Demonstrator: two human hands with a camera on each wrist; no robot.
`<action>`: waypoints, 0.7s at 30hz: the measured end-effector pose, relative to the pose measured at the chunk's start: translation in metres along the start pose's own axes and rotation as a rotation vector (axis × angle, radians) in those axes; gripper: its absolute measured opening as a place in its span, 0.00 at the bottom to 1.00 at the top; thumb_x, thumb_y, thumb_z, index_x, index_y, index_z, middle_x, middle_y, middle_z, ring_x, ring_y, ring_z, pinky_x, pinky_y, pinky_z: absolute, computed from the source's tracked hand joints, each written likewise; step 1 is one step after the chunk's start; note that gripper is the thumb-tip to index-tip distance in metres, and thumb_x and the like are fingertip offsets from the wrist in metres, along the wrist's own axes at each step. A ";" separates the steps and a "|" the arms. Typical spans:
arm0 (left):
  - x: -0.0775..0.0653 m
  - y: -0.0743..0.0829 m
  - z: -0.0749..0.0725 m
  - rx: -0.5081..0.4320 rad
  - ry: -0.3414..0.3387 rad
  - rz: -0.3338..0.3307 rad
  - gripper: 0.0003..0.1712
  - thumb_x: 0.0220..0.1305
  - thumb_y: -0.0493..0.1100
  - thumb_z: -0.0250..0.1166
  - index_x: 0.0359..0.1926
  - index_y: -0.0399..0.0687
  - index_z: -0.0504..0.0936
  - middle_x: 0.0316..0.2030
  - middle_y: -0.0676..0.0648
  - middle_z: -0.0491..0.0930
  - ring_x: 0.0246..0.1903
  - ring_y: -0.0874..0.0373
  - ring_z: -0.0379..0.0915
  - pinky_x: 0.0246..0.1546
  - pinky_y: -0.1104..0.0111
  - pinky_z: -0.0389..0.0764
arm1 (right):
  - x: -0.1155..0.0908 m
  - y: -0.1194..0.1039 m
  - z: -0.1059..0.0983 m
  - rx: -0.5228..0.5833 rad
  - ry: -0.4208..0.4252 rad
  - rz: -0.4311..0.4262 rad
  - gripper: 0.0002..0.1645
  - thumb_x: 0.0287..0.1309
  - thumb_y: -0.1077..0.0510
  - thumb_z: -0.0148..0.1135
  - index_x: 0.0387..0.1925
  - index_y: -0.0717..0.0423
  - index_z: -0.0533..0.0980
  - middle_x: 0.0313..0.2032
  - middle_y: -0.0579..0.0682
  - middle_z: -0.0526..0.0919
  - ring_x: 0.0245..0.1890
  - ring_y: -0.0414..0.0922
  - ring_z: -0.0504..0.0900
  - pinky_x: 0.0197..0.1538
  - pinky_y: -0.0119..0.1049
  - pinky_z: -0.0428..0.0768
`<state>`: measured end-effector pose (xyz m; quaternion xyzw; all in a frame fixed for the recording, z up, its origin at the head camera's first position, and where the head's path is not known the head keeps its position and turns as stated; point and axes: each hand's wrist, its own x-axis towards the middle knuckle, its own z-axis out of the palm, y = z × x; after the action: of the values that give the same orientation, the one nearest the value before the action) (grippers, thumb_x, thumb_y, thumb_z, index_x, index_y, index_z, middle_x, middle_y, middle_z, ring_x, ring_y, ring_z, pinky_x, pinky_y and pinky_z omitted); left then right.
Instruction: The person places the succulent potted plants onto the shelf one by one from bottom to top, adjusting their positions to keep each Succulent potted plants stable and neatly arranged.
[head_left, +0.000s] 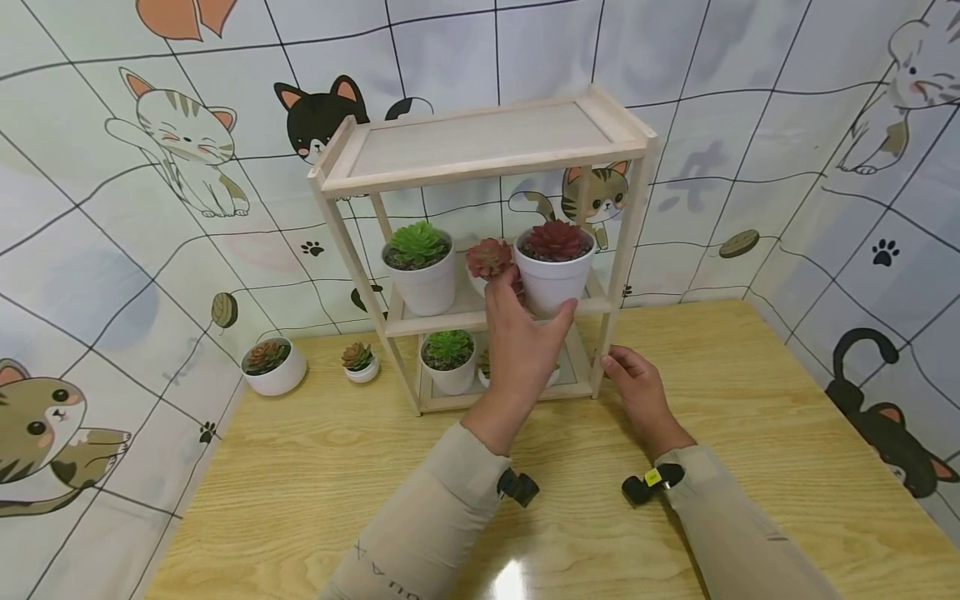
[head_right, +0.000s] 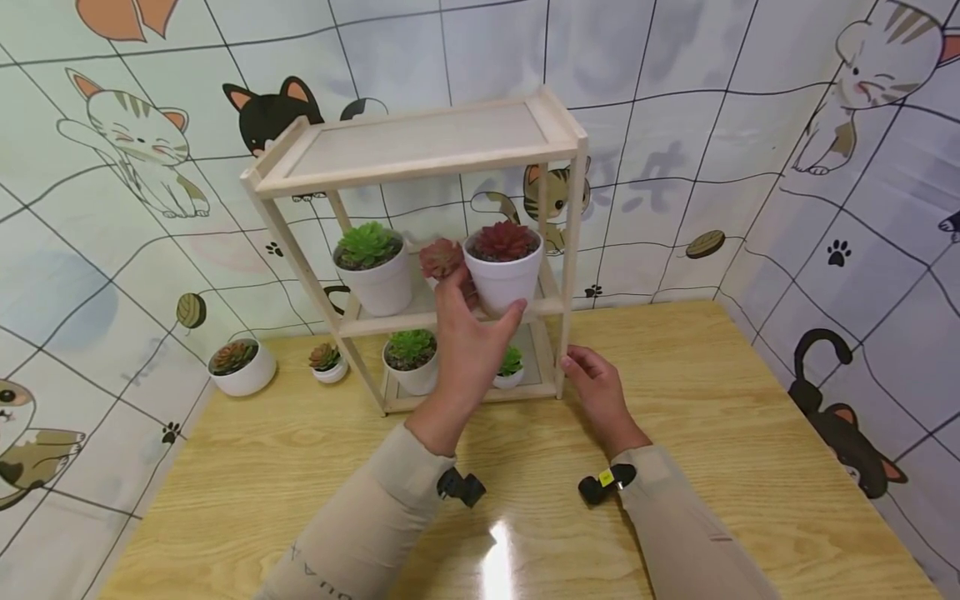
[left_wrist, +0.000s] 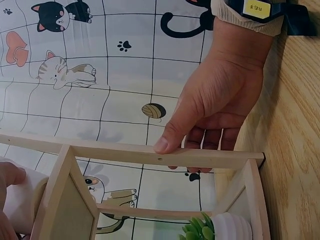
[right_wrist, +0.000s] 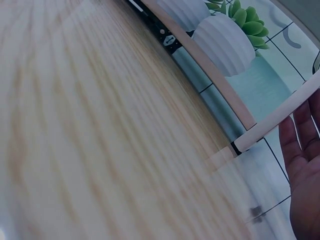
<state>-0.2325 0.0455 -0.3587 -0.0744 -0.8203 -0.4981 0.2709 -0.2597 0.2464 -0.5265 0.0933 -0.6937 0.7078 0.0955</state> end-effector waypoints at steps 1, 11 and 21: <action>0.000 -0.001 0.000 0.006 0.002 0.003 0.46 0.59 0.48 0.79 0.71 0.42 0.63 0.63 0.41 0.68 0.63 0.50 0.70 0.65 0.60 0.77 | 0.000 0.000 0.000 -0.004 -0.001 0.001 0.26 0.77 0.56 0.56 0.59 0.78 0.73 0.45 0.37 0.87 0.48 0.31 0.83 0.53 0.24 0.80; 0.001 -0.004 0.001 0.056 0.004 0.023 0.34 0.62 0.45 0.76 0.63 0.40 0.70 0.56 0.41 0.72 0.57 0.51 0.72 0.60 0.62 0.78 | 0.000 0.000 -0.001 -0.017 -0.006 0.015 0.28 0.77 0.54 0.56 0.61 0.78 0.71 0.49 0.42 0.88 0.50 0.31 0.82 0.54 0.24 0.79; 0.001 -0.009 0.003 0.127 0.006 0.080 0.26 0.65 0.41 0.73 0.58 0.39 0.72 0.52 0.41 0.75 0.52 0.51 0.74 0.54 0.63 0.80 | -0.001 0.000 -0.001 -0.025 -0.016 0.014 0.29 0.78 0.54 0.56 0.61 0.79 0.70 0.49 0.44 0.87 0.50 0.31 0.82 0.54 0.24 0.79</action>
<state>-0.2382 0.0436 -0.3659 -0.0882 -0.8459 -0.4339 0.2974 -0.2588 0.2473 -0.5266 0.0932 -0.7037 0.6991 0.0861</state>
